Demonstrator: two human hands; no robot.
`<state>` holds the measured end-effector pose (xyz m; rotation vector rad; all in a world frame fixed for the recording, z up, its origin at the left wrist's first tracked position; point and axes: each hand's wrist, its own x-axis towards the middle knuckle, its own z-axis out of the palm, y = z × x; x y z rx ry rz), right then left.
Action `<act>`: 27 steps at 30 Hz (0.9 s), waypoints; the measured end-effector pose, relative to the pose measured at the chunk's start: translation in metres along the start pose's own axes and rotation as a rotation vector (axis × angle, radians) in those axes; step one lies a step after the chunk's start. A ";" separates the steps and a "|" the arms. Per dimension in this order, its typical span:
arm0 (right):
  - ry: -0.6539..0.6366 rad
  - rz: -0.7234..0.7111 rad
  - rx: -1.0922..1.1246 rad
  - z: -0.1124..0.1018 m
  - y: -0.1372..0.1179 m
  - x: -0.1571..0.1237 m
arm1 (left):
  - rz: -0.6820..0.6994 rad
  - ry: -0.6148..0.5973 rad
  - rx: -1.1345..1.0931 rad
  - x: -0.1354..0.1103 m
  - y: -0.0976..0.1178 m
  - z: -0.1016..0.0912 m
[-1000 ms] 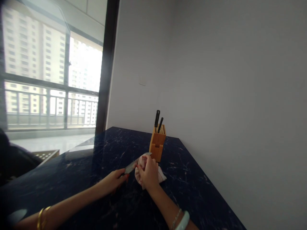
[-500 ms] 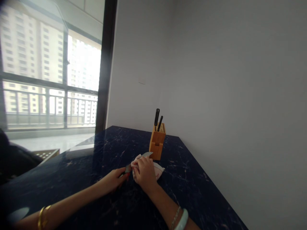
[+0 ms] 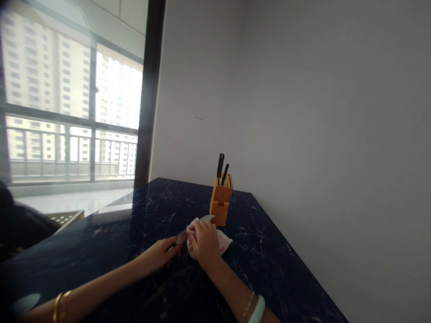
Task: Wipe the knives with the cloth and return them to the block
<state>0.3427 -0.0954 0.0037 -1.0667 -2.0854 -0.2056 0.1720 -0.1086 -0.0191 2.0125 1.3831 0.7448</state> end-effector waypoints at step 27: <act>-0.040 -0.047 -0.026 0.000 0.006 0.000 | 0.039 0.003 0.094 0.001 0.000 -0.002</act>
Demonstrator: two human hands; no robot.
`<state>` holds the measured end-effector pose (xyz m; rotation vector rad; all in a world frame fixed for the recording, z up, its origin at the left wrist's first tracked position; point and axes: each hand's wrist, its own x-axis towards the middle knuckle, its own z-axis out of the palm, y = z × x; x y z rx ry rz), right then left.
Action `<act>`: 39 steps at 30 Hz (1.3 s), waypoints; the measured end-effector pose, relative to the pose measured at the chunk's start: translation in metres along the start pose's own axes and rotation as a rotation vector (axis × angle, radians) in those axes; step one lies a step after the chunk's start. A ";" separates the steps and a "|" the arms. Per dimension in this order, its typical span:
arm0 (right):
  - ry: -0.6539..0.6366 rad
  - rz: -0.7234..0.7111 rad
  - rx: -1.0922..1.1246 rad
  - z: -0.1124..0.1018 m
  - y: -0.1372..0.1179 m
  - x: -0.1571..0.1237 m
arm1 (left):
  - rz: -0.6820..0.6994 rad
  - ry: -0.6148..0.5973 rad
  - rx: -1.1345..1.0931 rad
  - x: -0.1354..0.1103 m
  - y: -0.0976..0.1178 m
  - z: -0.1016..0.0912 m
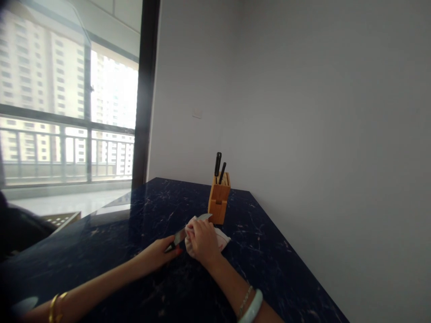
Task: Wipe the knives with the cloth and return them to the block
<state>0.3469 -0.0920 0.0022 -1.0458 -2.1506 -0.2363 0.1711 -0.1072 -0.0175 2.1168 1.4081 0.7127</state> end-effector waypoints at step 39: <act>0.034 -0.017 -0.063 0.003 0.005 0.000 | 0.033 0.006 0.024 0.001 -0.004 0.001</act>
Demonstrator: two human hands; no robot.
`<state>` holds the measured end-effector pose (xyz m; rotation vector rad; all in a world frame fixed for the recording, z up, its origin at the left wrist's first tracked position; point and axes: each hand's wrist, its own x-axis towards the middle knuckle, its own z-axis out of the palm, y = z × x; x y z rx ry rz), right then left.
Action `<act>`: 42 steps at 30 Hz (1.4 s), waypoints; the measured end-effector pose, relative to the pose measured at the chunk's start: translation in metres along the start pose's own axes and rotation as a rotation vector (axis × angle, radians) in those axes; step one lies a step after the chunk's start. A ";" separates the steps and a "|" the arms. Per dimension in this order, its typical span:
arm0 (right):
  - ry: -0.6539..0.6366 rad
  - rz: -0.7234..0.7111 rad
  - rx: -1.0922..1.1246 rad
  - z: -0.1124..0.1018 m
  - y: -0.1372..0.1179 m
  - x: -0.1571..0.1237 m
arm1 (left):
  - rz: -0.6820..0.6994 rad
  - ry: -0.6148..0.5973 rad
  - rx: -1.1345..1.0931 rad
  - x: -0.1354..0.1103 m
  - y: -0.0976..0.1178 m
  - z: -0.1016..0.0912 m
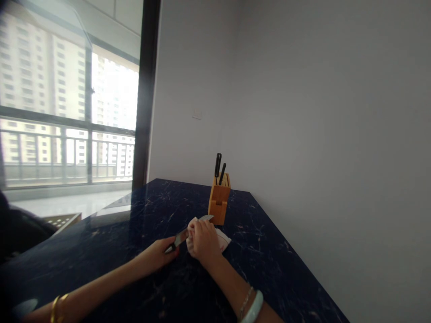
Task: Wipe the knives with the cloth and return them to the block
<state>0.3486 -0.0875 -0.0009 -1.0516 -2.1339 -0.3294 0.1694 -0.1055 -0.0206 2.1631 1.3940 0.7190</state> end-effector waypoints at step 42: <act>-0.064 -0.080 -0.059 -0.007 -0.007 0.002 | 0.053 0.028 0.001 -0.004 0.006 -0.002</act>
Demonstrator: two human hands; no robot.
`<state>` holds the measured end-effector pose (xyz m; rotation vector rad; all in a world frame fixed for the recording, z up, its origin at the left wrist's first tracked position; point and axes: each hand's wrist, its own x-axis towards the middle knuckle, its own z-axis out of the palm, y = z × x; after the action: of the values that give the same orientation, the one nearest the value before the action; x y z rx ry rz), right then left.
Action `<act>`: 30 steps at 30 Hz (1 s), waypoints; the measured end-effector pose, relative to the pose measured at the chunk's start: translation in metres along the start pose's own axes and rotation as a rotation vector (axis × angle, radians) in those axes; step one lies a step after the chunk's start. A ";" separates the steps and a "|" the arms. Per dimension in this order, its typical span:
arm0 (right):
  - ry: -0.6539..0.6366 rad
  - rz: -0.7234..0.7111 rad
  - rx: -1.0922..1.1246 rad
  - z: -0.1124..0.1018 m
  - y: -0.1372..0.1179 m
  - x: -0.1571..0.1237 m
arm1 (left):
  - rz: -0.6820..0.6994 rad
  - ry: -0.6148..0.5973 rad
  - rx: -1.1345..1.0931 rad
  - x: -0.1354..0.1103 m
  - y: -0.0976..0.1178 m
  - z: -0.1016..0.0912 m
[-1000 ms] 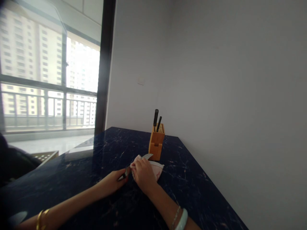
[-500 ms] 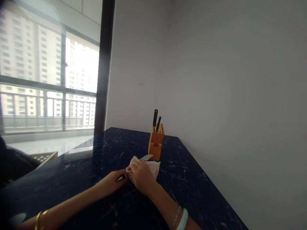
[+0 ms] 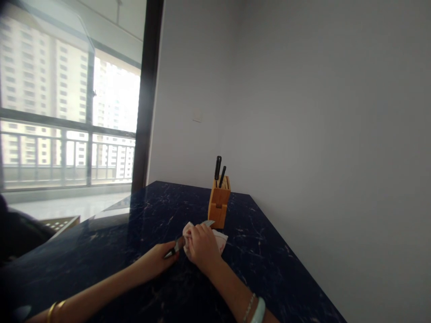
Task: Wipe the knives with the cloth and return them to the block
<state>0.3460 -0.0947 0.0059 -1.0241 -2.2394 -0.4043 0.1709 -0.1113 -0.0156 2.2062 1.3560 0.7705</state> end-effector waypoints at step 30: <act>0.030 0.080 -0.016 0.004 -0.005 0.000 | 0.024 0.007 -0.048 0.003 -0.007 0.005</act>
<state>0.3406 -0.0959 0.0024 -1.1053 -2.1636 -0.4012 0.1704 -0.1060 -0.0231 2.1880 1.3030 0.8114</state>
